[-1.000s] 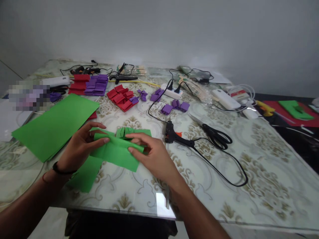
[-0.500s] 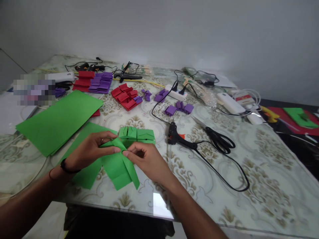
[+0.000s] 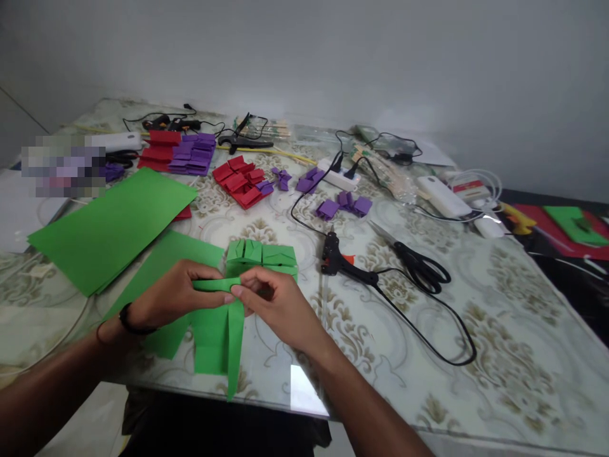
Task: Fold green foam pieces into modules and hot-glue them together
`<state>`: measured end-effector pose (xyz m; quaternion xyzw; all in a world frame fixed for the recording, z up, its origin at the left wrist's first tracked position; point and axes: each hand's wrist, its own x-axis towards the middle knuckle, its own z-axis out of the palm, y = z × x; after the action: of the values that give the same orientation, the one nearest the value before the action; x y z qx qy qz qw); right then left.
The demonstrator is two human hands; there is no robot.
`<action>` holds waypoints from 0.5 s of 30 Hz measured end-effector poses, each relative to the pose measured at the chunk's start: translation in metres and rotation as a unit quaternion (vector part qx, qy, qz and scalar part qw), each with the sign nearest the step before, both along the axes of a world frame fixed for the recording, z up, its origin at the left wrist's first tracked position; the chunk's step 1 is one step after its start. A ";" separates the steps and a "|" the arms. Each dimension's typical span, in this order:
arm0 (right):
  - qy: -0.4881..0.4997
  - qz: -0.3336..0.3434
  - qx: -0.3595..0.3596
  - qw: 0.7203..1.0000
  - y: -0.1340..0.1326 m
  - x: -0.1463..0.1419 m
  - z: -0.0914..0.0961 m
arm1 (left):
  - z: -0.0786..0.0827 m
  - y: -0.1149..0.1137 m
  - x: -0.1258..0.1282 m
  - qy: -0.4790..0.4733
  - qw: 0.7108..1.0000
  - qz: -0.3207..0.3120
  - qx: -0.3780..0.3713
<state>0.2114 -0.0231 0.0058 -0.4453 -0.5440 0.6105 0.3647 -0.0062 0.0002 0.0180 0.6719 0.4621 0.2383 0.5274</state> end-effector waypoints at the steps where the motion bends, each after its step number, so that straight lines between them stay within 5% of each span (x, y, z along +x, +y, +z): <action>1: 0.003 -0.006 -0.004 1.000 0.001 0.000 -0.001 | 0.000 0.000 0.001 -0.003 1.000 0.017 0.007; 5: 0.018 -0.043 -0.008 0.999 0.001 -0.001 -0.001 | -0.005 0.001 0.003 -0.045 0.996 0.077 -0.010; 9: 0.002 -0.074 0.001 0.997 0.000 -0.002 0.000 | -0.005 -0.003 0.005 -0.065 0.993 0.039 -0.092; 15: -0.009 -0.082 0.022 0.996 -0.001 -0.002 0.000 | -0.002 -0.006 0.007 -0.049 0.995 0.044 -0.072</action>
<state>0.2090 -0.0237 0.0060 -0.4858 -0.5226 0.5624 0.4178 0.0004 -0.0054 0.0156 0.5989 0.4804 0.2600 0.5856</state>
